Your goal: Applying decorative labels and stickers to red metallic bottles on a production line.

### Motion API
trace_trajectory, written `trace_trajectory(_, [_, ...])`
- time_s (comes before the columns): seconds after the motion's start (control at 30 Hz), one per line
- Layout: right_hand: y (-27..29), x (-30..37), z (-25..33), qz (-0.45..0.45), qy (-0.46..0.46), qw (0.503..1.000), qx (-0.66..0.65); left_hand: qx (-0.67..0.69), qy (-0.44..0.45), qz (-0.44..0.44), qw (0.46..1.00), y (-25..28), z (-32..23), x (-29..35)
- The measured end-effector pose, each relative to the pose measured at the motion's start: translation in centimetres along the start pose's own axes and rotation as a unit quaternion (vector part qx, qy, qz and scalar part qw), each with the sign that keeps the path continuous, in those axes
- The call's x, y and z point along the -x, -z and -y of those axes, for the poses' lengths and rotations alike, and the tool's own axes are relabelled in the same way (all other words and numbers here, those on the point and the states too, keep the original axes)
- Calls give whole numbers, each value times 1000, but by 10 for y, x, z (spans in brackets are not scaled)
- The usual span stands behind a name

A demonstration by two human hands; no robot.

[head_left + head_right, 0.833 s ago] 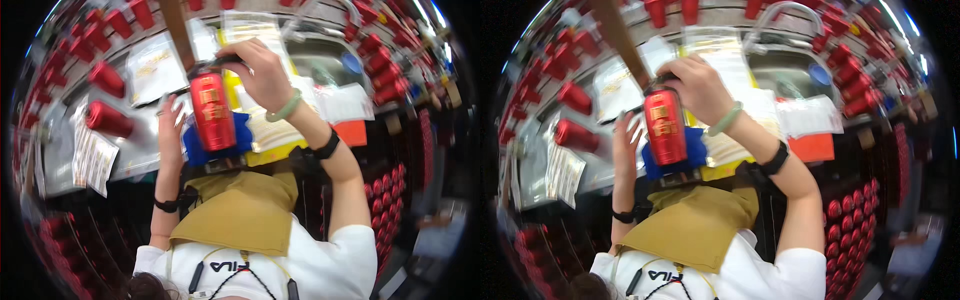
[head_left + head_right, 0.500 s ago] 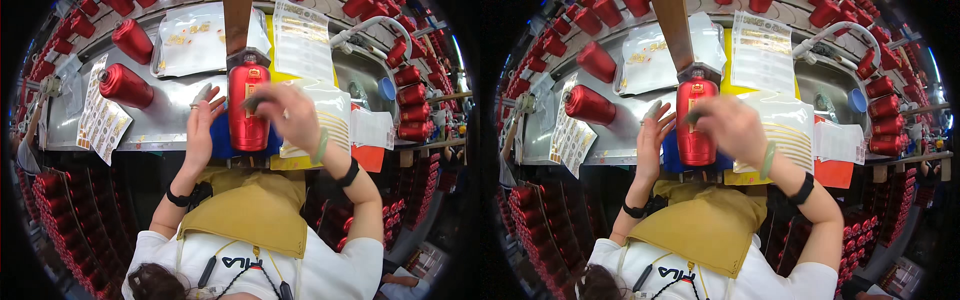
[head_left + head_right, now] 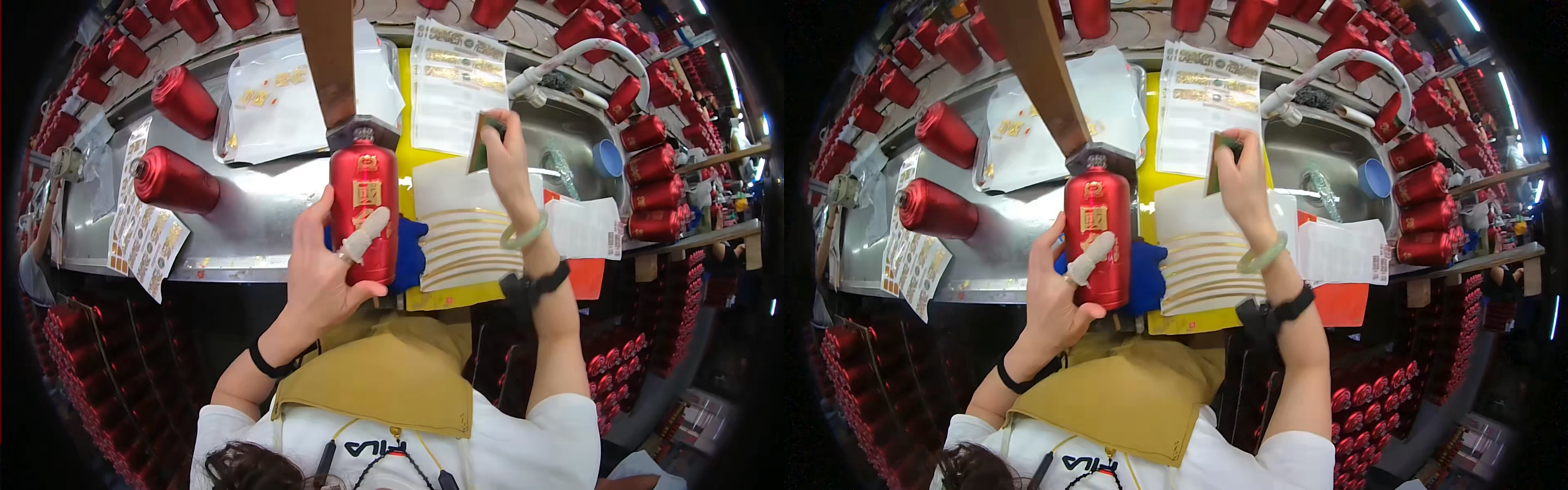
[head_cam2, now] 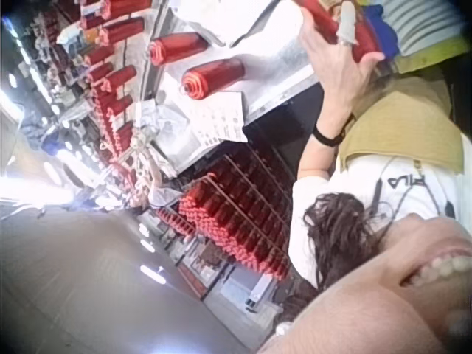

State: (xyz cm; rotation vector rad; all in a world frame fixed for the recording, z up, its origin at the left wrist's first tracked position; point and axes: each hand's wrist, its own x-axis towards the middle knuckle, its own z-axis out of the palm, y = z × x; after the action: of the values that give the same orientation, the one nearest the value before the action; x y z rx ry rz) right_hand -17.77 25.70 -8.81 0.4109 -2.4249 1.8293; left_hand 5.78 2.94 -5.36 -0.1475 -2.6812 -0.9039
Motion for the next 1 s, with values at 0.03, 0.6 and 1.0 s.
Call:
trace_trajectory(0.03, [1, -17, -2, -30, 47, 989, 138, 20, -7, -15, 1000, 0, 3, 1])
trace_trajectory(0.6, [80, -96, -66, 93, -40, 900, 424, 206, 101, -121, 966, 13, 24, -28])
trace_trajectory(1.0, [166, -98, -128, 141, -233, 850, 451, 250, 129, -168, 945, 17, 33, -13])
